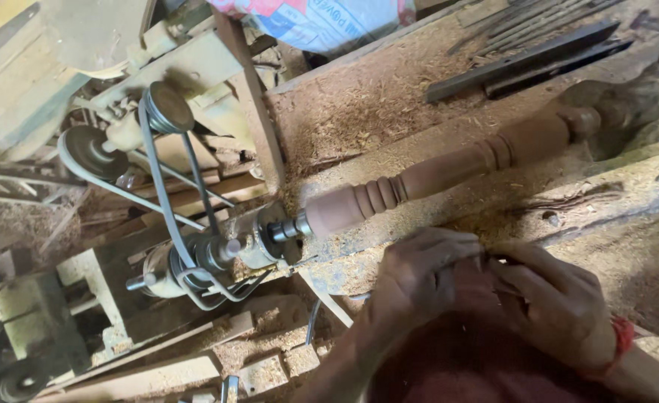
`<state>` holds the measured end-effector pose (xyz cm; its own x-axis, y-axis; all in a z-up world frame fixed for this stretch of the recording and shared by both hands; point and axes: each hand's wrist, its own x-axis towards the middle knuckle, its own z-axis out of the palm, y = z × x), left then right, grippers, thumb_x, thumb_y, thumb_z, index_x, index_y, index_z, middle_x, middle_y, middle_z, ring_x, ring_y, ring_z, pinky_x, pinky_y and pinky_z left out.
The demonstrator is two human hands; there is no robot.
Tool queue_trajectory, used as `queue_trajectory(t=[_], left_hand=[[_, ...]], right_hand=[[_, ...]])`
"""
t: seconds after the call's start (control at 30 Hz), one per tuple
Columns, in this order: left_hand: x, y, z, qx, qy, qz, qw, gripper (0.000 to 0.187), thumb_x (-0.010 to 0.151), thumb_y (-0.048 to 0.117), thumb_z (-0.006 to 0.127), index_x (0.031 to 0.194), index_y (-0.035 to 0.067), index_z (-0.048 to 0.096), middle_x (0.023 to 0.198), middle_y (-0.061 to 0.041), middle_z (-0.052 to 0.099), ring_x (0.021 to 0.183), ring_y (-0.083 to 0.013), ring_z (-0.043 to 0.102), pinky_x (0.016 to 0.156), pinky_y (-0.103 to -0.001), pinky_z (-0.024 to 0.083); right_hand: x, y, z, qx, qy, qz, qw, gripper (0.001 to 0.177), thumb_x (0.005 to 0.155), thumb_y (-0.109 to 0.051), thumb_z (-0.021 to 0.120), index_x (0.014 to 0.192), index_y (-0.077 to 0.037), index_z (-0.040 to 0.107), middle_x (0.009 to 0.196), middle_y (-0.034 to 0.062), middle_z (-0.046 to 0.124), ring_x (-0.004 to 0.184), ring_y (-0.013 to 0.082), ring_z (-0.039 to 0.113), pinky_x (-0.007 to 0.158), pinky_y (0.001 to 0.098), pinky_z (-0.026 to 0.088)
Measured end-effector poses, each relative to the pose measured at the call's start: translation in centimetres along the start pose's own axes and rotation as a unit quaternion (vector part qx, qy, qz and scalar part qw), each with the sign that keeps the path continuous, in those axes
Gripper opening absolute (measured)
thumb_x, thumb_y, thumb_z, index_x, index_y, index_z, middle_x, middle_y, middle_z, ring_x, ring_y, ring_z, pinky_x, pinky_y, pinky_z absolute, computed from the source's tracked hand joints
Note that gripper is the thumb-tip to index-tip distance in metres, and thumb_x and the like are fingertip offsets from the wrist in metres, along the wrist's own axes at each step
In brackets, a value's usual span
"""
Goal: The person holds sandpaper against a wooden object spinning on a lathe. They use a small metal tool to cut decorative rings into the wood and apply sandpaper to the surface.
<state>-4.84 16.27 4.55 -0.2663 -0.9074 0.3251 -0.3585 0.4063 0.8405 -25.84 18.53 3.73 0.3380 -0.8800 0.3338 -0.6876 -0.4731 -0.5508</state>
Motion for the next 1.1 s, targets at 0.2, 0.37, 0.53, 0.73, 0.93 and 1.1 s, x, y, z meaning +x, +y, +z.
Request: queue_trajectory(t=[0.2,0.37,0.53,0.73,0.93,1.1], left_hand=[[3.4,-5.0,-0.7,0.069,-0.043,0.108,0.991,0.024,0.09,-0.005,0.064,0.109,0.004,0.074,0.12,-0.012,0.075,0.116,-0.027,0.074,0.103,-0.041,0.064],[6.9,-9.2,-0.4,0.131,-0.105,0.086,0.982,0.019,0.099,-0.002,0.063,0.104,0.01,0.076,0.121,-0.011,0.076,0.112,-0.0248,0.075,0.085,-0.031,0.066],[9.1,-11.5,-0.6,0.208,-0.229,-0.044,0.95,0.017,0.094,0.005,0.066,0.106,0.013,0.076,0.109,-0.009,0.075,0.083,-0.024,0.073,0.062,-0.034,0.062],[11.0,-9.8,-2.5,0.232,-0.308,-0.054,0.921,0.045,0.075,-0.004,0.058,0.112,0.015,0.075,0.09,-0.007,0.076,0.078,-0.0247,0.07,0.069,-0.039,0.06],[13.0,-6.4,-3.6,0.248,-0.428,-0.216,0.842,0.061,0.092,0.006,0.045,0.152,0.015,0.044,0.088,-0.014,0.074,0.075,-0.0272,0.072,0.07,-0.043,0.059],[14.0,-6.4,-3.2,0.223,-0.428,-0.181,0.857,0.043,0.091,0.02,0.052,0.129,0.005,0.061,0.089,-0.015,0.076,0.08,-0.0279,0.074,0.078,-0.047,0.058]], right_hand=[[2.1,0.5,2.8,-0.058,0.086,-0.024,0.994,0.034,0.09,0.004,0.068,0.123,-0.003,0.074,0.12,0.0118,0.072,0.095,0.0247,0.075,0.081,0.0361,0.061],[4.3,3.2,7.3,-0.097,0.128,-0.083,0.984,0.028,0.097,-0.004,0.065,0.124,-0.001,0.071,0.125,0.0151,0.069,0.116,0.0273,0.069,0.102,0.0406,0.058],[5.3,4.9,10.5,-0.115,0.102,-0.088,0.984,0.034,0.102,-0.008,0.06,0.133,0.006,0.064,0.135,0.0178,0.063,0.127,0.0307,0.063,0.112,0.0432,0.052],[6.0,4.7,12.0,-0.128,0.048,-0.055,0.989,0.046,0.098,-0.009,0.054,0.14,0.009,0.055,0.143,0.026,0.054,0.131,0.0403,0.058,0.115,0.046,0.046],[6.9,3.4,11.2,-0.114,0.012,-0.041,0.993,0.05,0.093,-0.02,0.059,0.132,0.012,0.058,0.145,0.0285,0.047,0.137,0.042,0.05,0.121,0.0496,0.037],[6.8,3.4,10.5,-0.107,-0.008,-0.053,0.993,0.039,0.091,-0.023,0.06,0.113,0.009,0.063,0.145,0.0299,0.044,0.134,0.0449,0.051,0.117,0.0521,0.039]])
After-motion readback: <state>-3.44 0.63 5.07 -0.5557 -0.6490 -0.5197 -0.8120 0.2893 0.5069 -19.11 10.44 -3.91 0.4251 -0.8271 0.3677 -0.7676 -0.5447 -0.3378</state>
